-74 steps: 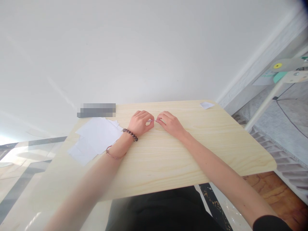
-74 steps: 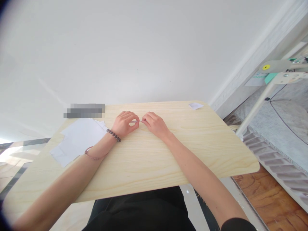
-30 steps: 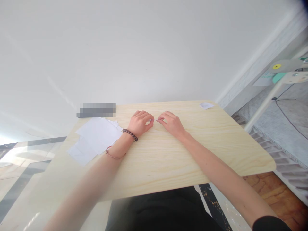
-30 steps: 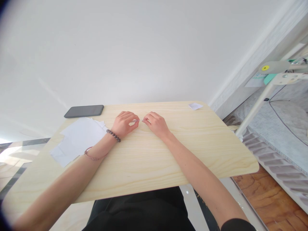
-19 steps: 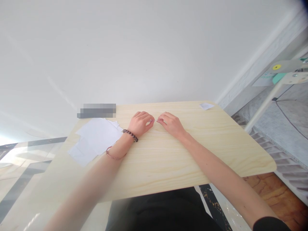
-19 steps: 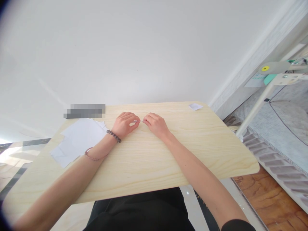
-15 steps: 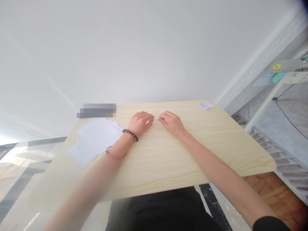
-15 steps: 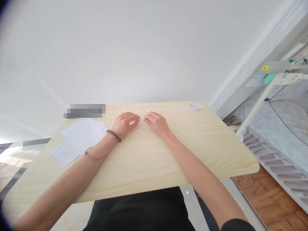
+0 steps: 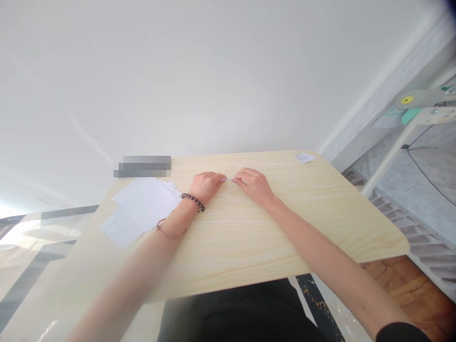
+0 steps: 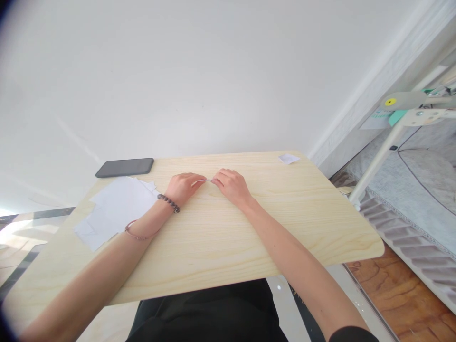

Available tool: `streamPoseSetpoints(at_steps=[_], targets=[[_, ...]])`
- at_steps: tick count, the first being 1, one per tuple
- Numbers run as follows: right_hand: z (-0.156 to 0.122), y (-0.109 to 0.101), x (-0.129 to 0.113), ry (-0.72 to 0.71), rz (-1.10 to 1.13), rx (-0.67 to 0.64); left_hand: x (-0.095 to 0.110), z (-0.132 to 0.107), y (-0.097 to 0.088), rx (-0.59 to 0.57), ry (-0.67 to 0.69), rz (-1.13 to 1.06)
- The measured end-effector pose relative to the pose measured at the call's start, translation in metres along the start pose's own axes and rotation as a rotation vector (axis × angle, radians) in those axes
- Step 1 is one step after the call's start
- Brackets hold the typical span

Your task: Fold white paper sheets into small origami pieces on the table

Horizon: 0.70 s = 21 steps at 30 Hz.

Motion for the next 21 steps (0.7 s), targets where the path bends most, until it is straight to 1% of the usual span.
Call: streamPoseSetpoints(at_steps=[3,8,10,15,21], targets=[[0.0006,-0.0004,0.0000,-0.011,-0.019,0.006,-0.0005,-0.0009,0.0012,-0.011,-0.013,0.007],[0.0009,-0.0015,0.0016,0.009,-0.036,0.022,-0.0020,-0.0019,0.0010,-0.042,-0.082,0.039],[0.0004,-0.0026,0.0037,0.034,-0.033,0.041,-0.0005,-0.0016,0.0009,-0.067,-0.063,0.022],[-0.0011,-0.0031,0.0077,0.064,-0.024,0.061,0.0047,-0.0018,0.0013,-0.130,0.061,-0.079],[-0.0014,-0.0036,0.0078,0.063,0.009,0.065,0.0035,-0.0026,0.0019,-0.151,0.040,-0.119]])
Point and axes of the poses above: each hand's wrist, its own z-axis towards the middle knuckle, its own y-axis out of the palm, x = y × z, the point moved 5 cm from there along z, towards the middle knuckle, and after that the axes turned 8 degrees about -x, right-handed, at the moved point
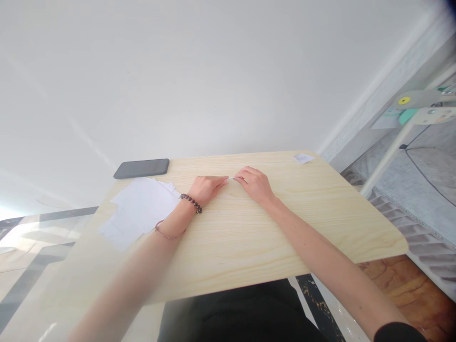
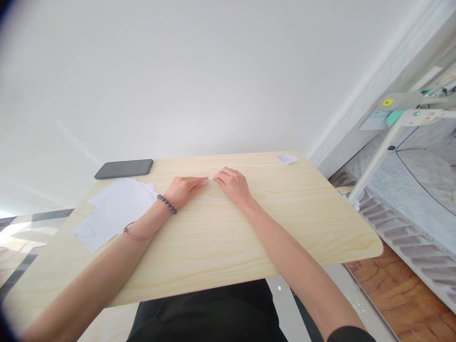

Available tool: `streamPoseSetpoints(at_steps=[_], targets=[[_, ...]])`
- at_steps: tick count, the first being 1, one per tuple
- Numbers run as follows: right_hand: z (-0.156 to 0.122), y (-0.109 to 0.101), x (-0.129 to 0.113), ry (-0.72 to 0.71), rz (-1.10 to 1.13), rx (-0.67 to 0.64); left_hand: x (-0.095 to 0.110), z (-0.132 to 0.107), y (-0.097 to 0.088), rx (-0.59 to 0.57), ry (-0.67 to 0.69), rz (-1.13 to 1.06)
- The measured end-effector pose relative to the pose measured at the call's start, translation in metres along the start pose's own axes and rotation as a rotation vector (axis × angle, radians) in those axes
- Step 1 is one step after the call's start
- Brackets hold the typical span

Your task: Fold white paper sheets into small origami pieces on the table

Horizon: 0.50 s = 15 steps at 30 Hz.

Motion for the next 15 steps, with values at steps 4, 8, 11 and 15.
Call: streamPoseSetpoints(at_steps=[4,8,11,15], targets=[[-0.0008,-0.0037,-0.0002,0.015,0.053,0.041,0.0034,-0.0001,-0.0030,-0.004,-0.003,-0.076],[-0.0008,-0.0051,-0.0021,0.009,0.104,0.053,0.0023,-0.0001,-0.0065,-0.018,-0.046,-0.248],[-0.0004,-0.0055,-0.0036,-0.003,0.144,0.058,-0.0001,0.0000,-0.0070,-0.046,-0.066,-0.438],[0.0000,-0.0057,-0.0045,-0.028,0.182,0.054,-0.0063,-0.0007,-0.0034,-0.102,-0.143,-0.687]])
Point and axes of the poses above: each hand's wrist, its own z-axis towards the middle knuckle, its own y-axis out of the palm, x = y × z, the point moved 5 cm from there along z, towards the middle knuckle, and after that the axes turned 8 degrees about -x, right-handed, at the moved point
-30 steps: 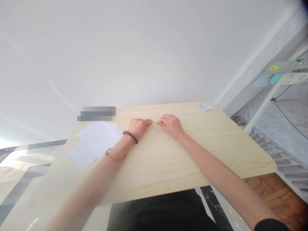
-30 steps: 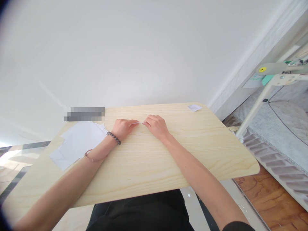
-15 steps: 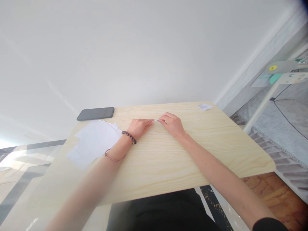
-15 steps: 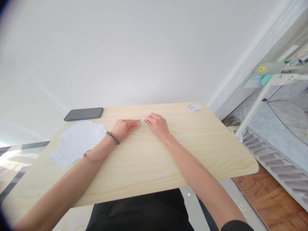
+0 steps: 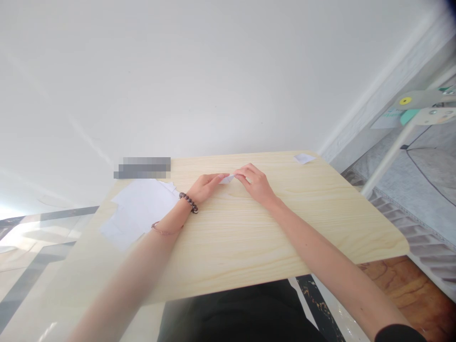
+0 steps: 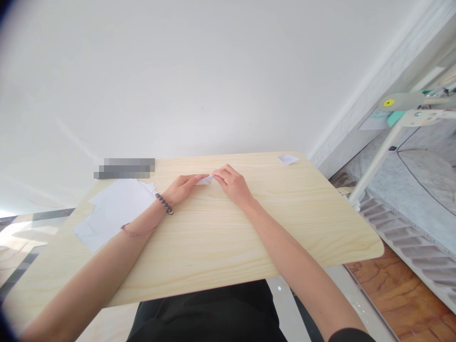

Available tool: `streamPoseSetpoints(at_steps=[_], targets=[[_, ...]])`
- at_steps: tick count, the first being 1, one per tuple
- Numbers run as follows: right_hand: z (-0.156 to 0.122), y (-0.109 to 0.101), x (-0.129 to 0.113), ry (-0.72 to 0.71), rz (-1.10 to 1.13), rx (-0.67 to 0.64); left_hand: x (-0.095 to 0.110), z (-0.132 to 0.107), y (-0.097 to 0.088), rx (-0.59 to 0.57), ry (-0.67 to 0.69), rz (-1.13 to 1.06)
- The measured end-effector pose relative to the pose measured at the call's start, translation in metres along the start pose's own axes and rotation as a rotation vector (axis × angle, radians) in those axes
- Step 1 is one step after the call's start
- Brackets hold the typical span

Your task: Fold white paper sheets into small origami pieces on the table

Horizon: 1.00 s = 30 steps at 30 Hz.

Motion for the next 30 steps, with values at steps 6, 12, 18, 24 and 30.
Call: streamPoseSetpoints(at_steps=[6,12,18,24,30], targets=[[0.001,0.001,-0.001,-0.044,0.085,0.002,-0.002,0.000,0.002,-0.076,0.027,-0.104],[0.000,0.004,-0.006,-0.028,0.146,-0.038,0.004,0.000,0.001,-0.071,0.046,-0.027],[-0.002,0.010,-0.003,0.061,0.281,-0.060,0.003,0.000,0.001,-0.072,0.012,0.000],[-0.002,0.014,0.003,0.133,0.373,-0.095,-0.002,0.002,0.002,-0.006,0.019,0.005],[-0.003,0.021,0.010,0.178,0.423,-0.172,-0.003,0.003,0.002,0.047,0.007,0.054]])
Point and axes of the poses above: each hand's wrist, its own z-axis towards the middle knuckle, its own y-axis out of the palm, x = y × z, the point moved 5 cm from there along z, towards the middle knuckle, and after that the axes turned 8 degrees about -x, right-handed, at the moved point
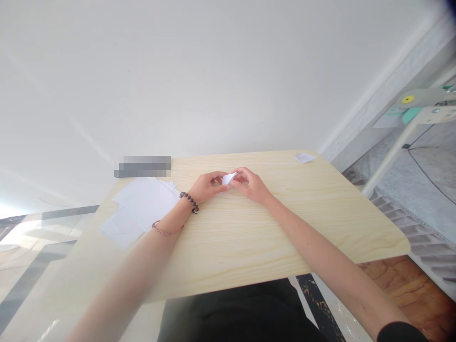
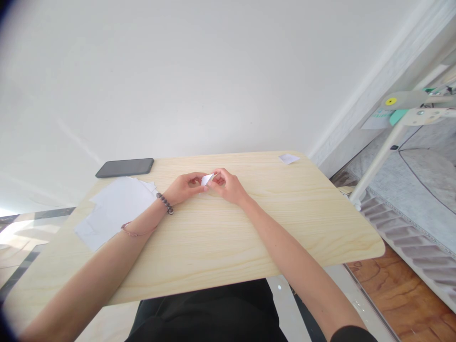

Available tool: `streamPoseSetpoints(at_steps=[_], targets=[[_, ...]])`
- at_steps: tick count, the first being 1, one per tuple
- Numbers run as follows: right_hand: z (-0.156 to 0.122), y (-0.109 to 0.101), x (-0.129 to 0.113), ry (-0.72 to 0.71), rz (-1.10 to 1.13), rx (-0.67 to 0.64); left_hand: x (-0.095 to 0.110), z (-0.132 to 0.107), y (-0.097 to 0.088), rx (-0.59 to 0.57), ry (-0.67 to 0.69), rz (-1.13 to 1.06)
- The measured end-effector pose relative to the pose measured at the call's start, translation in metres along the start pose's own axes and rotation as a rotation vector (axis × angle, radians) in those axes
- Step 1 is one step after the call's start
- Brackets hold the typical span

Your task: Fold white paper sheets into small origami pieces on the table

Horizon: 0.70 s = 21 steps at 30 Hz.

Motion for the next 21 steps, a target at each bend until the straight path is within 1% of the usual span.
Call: streamPoseSetpoints(at_steps=[8,13,21], targets=[[0.0005,0.0009,0.0026,0.036,0.017,-0.027,0.0025,-0.0009,0.0000,-0.012,-0.028,0.020],[0.0009,0.0009,0.0012,0.029,0.031,-0.035,0.0054,-0.0016,0.0000,-0.015,-0.021,-0.006],[0.0004,0.0015,-0.0001,0.026,0.029,-0.051,0.0069,-0.0020,-0.0009,-0.010,-0.035,0.032]])
Point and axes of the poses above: each hand's wrist, its own z-axis towards the middle knuckle, its own y-axis out of the palm, x = y × z, the point moved 5 cm from there along z, towards the middle knuckle, and after that the axes turned 8 degrees about -x, right-handed, at the moved point
